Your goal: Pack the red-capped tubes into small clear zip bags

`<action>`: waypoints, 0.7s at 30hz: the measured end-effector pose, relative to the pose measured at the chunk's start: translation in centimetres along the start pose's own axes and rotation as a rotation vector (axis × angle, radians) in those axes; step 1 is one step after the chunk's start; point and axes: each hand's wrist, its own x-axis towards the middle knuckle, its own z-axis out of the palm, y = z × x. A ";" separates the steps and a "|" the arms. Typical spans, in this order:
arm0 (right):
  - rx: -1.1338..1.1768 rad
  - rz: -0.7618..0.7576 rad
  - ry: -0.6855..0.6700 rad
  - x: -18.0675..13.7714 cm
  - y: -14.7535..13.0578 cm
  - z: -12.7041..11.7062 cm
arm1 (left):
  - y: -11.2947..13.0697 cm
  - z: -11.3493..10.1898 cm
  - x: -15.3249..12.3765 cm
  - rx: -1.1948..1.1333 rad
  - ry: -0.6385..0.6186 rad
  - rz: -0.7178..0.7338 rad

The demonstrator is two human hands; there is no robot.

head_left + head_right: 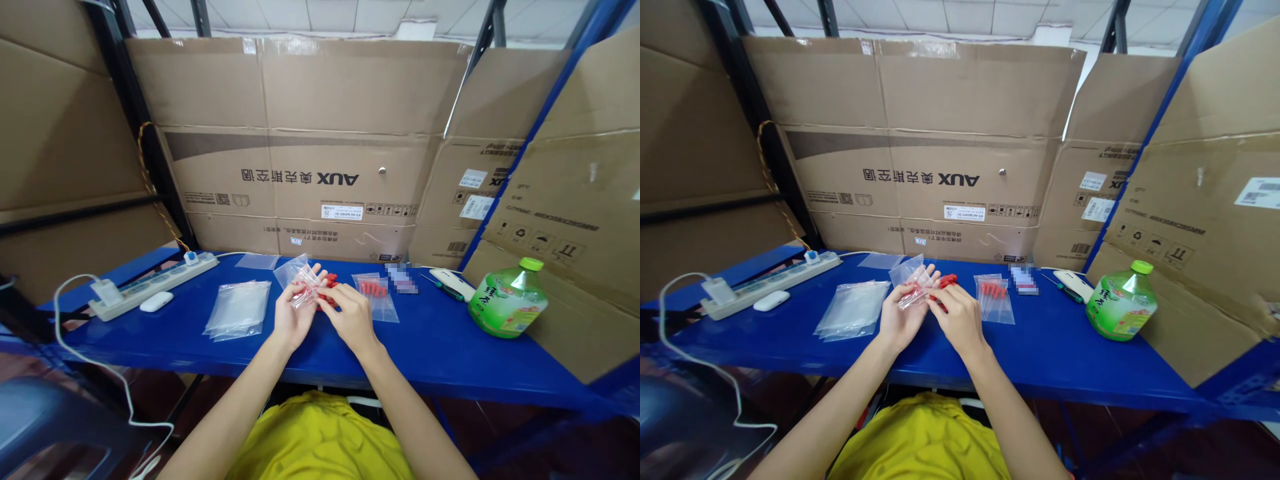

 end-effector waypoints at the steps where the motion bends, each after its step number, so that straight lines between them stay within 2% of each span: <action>1: 0.026 0.024 -0.014 0.0 0.0 0.1 | -0.1 0.0 0.0 0.019 -0.005 0.001; 5: 0.101 0.096 -0.061 0.0 0.0 0.3 | -0.2 0.0 0.0 0.079 0.003 0.022; 11: 0.067 0.308 0.044 0.1 0.1 0.3 | -0.3 0.1 -0.3 0.150 -0.049 -0.027; 16: 0.018 0.342 0.034 0.3 0.1 0.1 | -0.5 -0.2 -0.4 0.211 -0.115 -0.074; 21: 0.053 0.377 0.010 0.3 0.1 0.2 | -0.5 -0.2 -0.3 0.199 -0.131 -0.104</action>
